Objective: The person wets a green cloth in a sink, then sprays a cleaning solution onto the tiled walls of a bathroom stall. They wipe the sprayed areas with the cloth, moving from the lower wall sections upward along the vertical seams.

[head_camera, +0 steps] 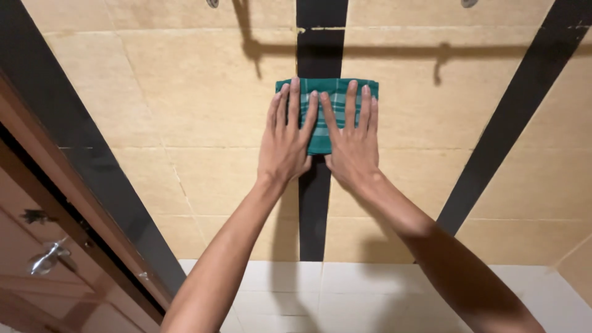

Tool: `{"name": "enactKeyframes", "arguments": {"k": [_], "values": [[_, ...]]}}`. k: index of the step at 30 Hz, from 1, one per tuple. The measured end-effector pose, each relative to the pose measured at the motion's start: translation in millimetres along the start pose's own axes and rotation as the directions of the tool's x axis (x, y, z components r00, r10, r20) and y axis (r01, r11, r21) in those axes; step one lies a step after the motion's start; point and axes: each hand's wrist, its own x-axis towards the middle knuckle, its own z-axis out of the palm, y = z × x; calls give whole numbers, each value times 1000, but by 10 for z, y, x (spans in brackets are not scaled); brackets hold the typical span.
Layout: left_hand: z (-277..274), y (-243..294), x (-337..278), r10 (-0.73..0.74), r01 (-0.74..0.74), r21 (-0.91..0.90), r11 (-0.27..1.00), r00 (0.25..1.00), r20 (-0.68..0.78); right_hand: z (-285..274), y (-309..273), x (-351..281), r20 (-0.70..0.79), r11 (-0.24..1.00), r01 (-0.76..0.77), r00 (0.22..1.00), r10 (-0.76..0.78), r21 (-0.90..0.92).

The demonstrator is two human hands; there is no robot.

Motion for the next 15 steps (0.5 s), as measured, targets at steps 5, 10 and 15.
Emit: {"name": "enactKeyframes", "arguments": {"k": [5,10,15], "values": [[-43,179,314,-39,27,-196,980,998,-58,-112,341,134,-74,999,39,996,-39,2],[37,483,645,-47,-1,-312,950,988,-145,-275,868,176,-46,998,59,997,-59,5],[-91,813,932,-27,15,-240,971,998,-50,-283,1369,180,-1,995,63,998,-63,74]]}}
